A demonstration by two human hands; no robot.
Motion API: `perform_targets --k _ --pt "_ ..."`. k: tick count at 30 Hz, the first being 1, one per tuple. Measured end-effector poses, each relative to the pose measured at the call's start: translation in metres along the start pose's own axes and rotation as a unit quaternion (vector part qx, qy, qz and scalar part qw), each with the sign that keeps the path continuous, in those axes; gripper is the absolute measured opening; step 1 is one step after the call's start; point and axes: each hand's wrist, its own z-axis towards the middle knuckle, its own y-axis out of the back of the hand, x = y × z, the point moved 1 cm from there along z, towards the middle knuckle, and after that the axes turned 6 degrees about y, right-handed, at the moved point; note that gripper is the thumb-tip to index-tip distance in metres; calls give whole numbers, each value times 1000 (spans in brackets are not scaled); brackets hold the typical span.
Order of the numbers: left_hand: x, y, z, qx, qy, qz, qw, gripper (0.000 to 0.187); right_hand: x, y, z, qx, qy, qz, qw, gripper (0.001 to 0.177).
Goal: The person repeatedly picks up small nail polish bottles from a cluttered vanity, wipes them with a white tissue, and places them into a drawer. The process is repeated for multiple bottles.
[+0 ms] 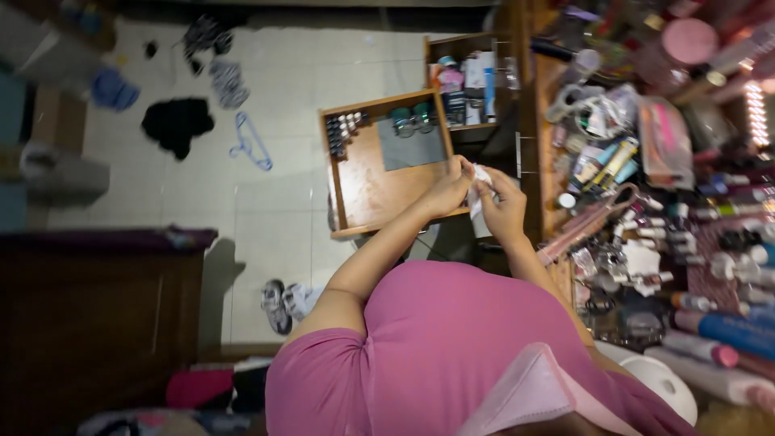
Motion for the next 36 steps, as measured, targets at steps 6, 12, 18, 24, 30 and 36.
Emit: perform_targets --k 6,12,18,24,30,36 --pt "7 43 -57 -125 -6 160 979 82 -34 -65 -14 177 -12 30 984 26" --pt "7 73 -69 -226 -39 261 938 93 -71 -126 -9 142 -346 241 895 24" --pt "67 122 -30 -254 -79 78 961 61 -93 -173 11 62 -452 436 775 25" --pt "137 156 16 -242 46 -170 954 46 -124 -218 20 2 -446 449 774 22" --pt "193 194 43 -244 204 -357 878 70 -147 -256 37 28 -408 448 795 37" --pt "240 229 64 -268 120 -365 883 69 -134 -314 76 322 -316 125 884 34"
